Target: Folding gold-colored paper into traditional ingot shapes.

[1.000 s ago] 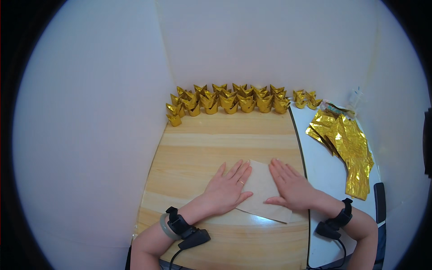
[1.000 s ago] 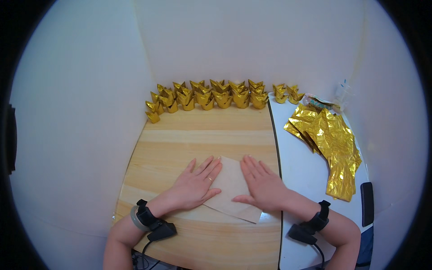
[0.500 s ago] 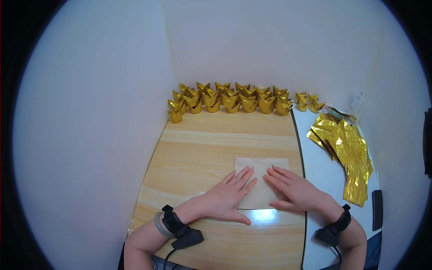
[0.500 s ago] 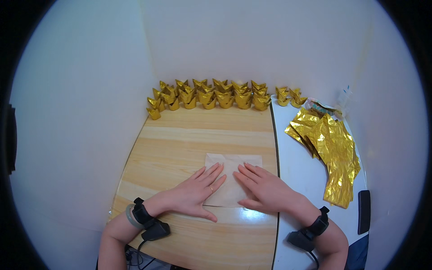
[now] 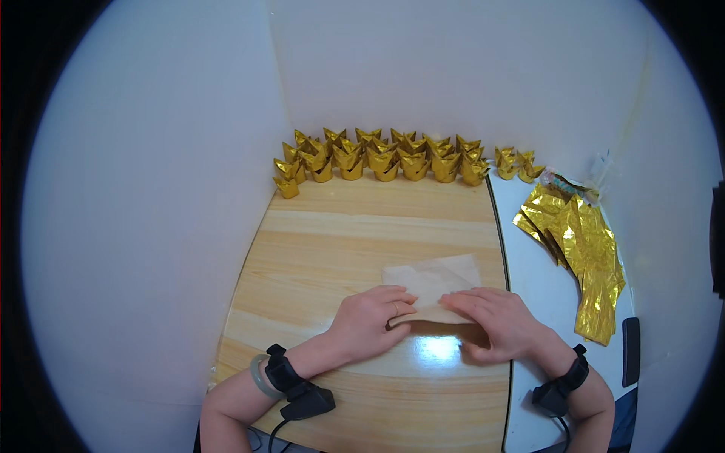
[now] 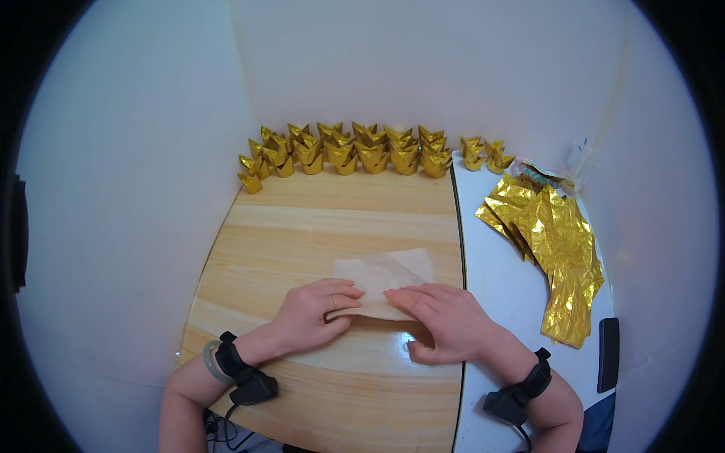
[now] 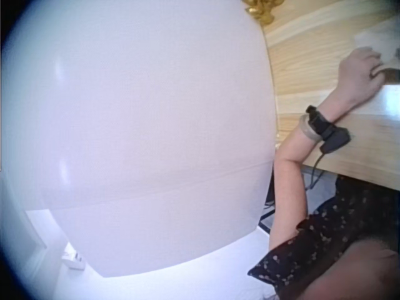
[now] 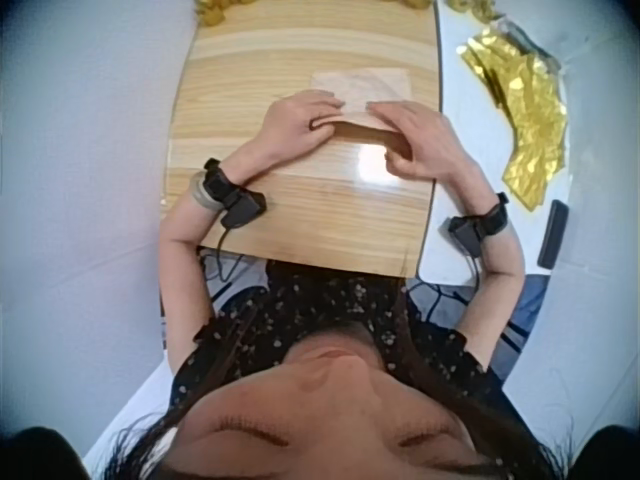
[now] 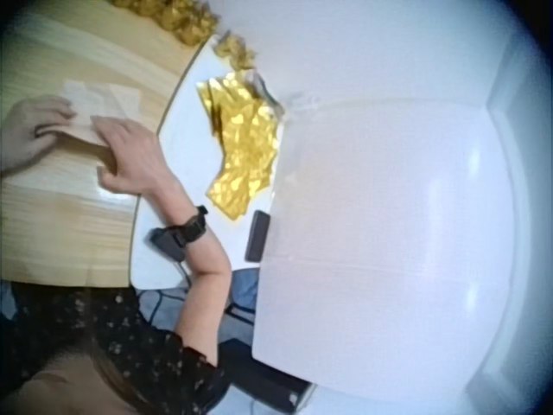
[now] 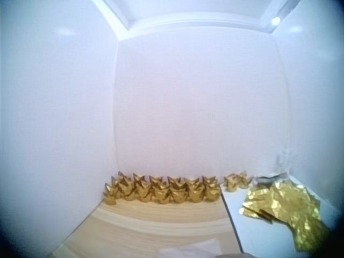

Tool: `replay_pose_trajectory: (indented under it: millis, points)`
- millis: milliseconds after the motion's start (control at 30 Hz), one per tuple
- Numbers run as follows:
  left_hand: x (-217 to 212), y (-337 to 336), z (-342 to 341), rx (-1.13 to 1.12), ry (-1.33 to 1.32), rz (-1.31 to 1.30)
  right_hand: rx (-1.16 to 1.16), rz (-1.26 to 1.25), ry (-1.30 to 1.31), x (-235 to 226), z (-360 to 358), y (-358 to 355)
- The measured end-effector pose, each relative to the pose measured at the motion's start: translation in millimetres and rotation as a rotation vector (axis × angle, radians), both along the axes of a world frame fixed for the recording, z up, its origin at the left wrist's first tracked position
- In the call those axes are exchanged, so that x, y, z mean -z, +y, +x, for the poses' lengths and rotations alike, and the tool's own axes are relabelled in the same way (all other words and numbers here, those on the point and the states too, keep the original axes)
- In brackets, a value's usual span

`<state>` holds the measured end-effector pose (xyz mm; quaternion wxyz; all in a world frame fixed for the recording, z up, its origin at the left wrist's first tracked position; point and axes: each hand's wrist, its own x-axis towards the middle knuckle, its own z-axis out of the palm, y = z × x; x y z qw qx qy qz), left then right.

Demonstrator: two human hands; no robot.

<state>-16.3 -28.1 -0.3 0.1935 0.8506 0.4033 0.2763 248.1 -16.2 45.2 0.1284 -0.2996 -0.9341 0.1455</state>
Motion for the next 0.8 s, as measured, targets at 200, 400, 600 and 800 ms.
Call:
replay_pose_trajectory:
  millis: [200, 400, 600, 800]
  points:
    - [-8, -1, 8, 0.012, -0.044, 0.095, 0.078, -0.088, 0.23, 28, 17, 11]
    - [1, 3, 3, -0.013, -0.164, -0.007, 0.377, -0.463, 0.424, 31, 10, 13]
    - [-4, 9, 10, -0.287, -0.375, -0.523, 0.486, -0.404, 0.435, 41, 12, 16]
    - [-2, -4, 13, -0.275, -0.334, -0.418, 0.51, -0.5, 0.334, 23, 6, 8]
